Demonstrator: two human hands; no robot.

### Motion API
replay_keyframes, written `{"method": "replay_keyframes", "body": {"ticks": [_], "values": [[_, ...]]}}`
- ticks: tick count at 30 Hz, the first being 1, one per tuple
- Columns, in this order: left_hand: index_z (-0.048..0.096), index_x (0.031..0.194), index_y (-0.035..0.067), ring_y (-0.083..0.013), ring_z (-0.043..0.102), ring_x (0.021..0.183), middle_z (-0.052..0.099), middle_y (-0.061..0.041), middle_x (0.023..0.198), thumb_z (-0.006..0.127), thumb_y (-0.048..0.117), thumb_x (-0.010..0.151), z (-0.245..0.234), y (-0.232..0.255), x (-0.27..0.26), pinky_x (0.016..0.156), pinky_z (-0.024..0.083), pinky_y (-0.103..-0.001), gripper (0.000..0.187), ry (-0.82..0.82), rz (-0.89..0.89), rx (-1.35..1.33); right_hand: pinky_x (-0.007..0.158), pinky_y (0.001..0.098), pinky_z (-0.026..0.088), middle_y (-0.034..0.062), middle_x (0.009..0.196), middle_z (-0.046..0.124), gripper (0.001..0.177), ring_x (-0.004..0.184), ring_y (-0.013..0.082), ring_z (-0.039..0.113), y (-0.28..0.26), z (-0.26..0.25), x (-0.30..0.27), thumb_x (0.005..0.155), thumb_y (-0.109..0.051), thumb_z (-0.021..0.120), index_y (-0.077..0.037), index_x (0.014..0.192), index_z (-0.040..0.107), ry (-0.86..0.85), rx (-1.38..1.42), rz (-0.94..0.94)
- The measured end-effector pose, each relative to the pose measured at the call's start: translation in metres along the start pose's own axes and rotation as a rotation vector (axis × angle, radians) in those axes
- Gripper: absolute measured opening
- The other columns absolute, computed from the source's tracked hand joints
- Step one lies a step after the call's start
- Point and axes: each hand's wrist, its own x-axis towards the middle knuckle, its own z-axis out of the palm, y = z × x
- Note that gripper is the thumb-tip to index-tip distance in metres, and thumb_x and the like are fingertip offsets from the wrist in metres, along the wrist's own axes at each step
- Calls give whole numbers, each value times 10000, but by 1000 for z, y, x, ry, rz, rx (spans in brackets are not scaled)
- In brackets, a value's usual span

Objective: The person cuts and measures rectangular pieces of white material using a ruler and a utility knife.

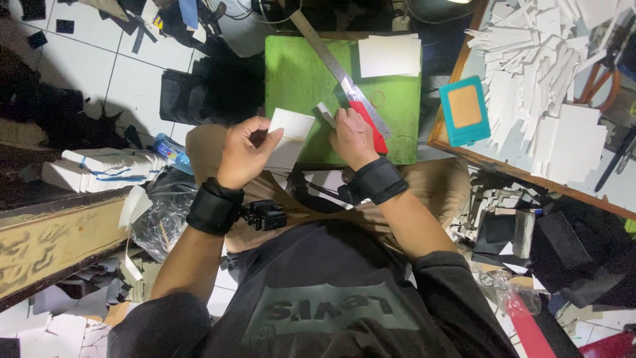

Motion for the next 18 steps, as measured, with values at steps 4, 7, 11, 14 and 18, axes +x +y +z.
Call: {"method": "replay_keyframes", "body": {"ticks": [4,7,11,14,18], "values": [[718,999,2,-31,646,779,730,-1,888,747,69,980,1,-10,-2,696,516,-206,75,-28,66,-23,756,474,539,207,958,608,338,880,392,641,4,9,-1,734,-56,744,13,1019,576,0,48,37],[723,1006,3,-25,635,781,727,9,882,750,77,986,6,-13,-1,686,503,-199,81,-30,72,-6,741,485,533,214,937,601,347,864,406,636,10,14,-3,733,-46,740,14,1006,534,67,94,25],[729,1007,6,-9,589,730,704,33,825,759,92,979,8,-5,-1,642,457,-183,95,-17,-43,24,712,511,516,202,858,611,348,835,433,635,14,18,-5,743,-34,726,-9,1016,510,144,198,-47],[729,1011,3,-4,566,714,689,40,815,760,94,977,10,-1,0,634,439,-176,102,-12,-61,42,716,519,510,200,859,624,324,847,439,640,9,-12,-14,774,-24,704,-21,1036,514,148,291,-52],[730,1012,-6,2,542,714,676,46,819,762,94,979,12,-4,1,638,429,-173,110,-3,-86,50,734,505,517,215,918,647,250,883,436,657,0,-92,-30,841,-35,678,-32,1062,562,160,388,17]]}}
